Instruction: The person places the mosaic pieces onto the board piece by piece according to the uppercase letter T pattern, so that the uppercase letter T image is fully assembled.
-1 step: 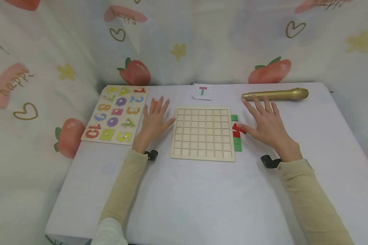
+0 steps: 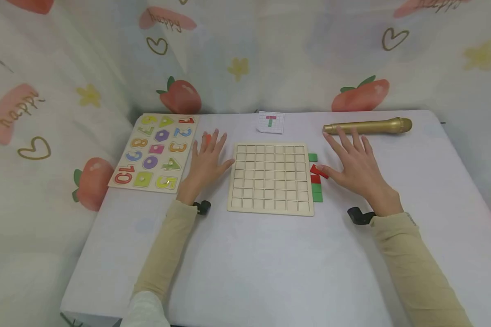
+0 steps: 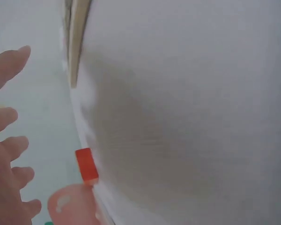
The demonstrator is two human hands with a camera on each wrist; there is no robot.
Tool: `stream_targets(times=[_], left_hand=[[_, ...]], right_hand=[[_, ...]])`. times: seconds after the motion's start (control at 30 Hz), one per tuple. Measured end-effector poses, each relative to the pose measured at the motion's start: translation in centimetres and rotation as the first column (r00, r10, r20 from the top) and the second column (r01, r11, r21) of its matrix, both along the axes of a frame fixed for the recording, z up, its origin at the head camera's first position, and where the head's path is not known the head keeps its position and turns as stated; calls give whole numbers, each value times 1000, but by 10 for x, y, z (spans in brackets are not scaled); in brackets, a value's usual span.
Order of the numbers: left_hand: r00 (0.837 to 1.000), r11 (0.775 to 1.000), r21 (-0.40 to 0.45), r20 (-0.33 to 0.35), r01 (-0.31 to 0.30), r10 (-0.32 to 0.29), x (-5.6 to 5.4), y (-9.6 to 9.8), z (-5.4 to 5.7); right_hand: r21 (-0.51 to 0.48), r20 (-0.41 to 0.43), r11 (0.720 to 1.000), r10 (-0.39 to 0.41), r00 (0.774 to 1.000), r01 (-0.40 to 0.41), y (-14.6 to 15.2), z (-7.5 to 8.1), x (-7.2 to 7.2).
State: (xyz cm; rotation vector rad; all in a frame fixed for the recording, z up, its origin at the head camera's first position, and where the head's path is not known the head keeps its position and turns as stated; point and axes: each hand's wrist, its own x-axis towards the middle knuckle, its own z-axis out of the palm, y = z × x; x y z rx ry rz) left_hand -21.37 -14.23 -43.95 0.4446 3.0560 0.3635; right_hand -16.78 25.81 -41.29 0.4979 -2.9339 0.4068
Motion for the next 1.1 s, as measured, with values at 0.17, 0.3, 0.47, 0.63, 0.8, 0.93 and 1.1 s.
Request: stream_targets(times=[0.17,0.3,0.47,0.63,0.8,0.93,1.1], left_hand=[[1000,1000,-10,-10,6,-6,1,0,-2],[1000,1000,1,-11,11,-11,3,1,1],[999,1000,-2,34,11,-11,3,1,3],[971,998,7,229,65,-65,1,5,2],[895,990,27,425,139,-137,-3,10,4],[865,983,33,469,182,-176,-6,11,5],[854,981,31,488,191,-182,-10,11,6]], right_hand=[[-23,-19,1000,20,1000,-20,-1,-3,-2],[-31,-29,999,24,999,-24,-1,-3,-2],[-46,-22,998,29,999,-30,-2,-5,-4],[-116,27,993,22,999,-19,-5,-8,-1],[-184,93,983,21,995,-4,-8,-8,-1],[-221,183,975,12,983,29,-11,-8,-2],[-252,315,964,-2,949,86,-17,-10,-7]])
